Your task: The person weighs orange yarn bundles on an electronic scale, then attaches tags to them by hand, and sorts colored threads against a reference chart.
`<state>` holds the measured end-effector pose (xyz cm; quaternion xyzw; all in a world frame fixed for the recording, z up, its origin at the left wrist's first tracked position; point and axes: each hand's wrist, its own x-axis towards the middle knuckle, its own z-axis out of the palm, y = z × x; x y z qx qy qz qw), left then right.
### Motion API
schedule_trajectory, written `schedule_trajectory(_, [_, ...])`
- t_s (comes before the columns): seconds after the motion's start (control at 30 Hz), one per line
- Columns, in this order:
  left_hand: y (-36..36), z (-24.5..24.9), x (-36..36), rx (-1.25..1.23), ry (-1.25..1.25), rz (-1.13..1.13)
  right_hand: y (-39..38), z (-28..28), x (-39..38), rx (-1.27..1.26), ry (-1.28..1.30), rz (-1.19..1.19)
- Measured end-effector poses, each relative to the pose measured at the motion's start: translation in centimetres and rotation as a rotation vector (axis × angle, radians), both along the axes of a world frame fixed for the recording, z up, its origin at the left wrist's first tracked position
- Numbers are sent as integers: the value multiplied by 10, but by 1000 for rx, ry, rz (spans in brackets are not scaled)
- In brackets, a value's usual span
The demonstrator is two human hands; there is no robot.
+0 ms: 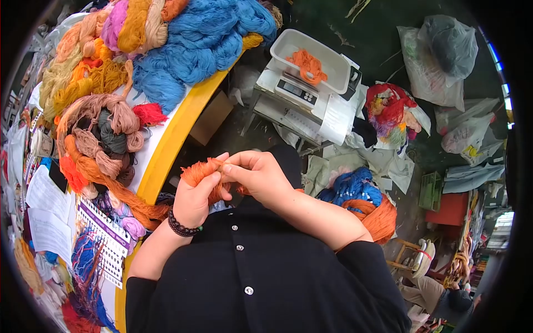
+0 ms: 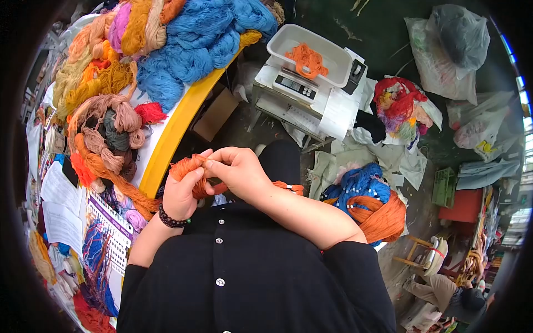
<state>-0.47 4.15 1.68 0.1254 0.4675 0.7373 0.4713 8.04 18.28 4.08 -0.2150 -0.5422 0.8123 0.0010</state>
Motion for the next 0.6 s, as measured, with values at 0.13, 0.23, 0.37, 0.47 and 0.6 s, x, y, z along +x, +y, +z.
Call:
schedule_trajectory(0.13, [-2,-2,-3,1,112,-47,0,-9,-1,-6,99,23])
schedule_trajectory(0.23, [-2,-1,-1,-22,96,-40,0,-7,-2,-174,139,-4])
schedule_trajectory(0.37, [-2,-4,0,-33,113,-34,1,-3,-4,-141,30,28])
schedule_trajectory(0.47, [-3,-5,1,-80,172,-42,2,0,-5,-93,-14,37])
schedule_trajectory(0.6, [-3,-6,0,-71,167,-29,0,-3,-4,-83,-5,12])
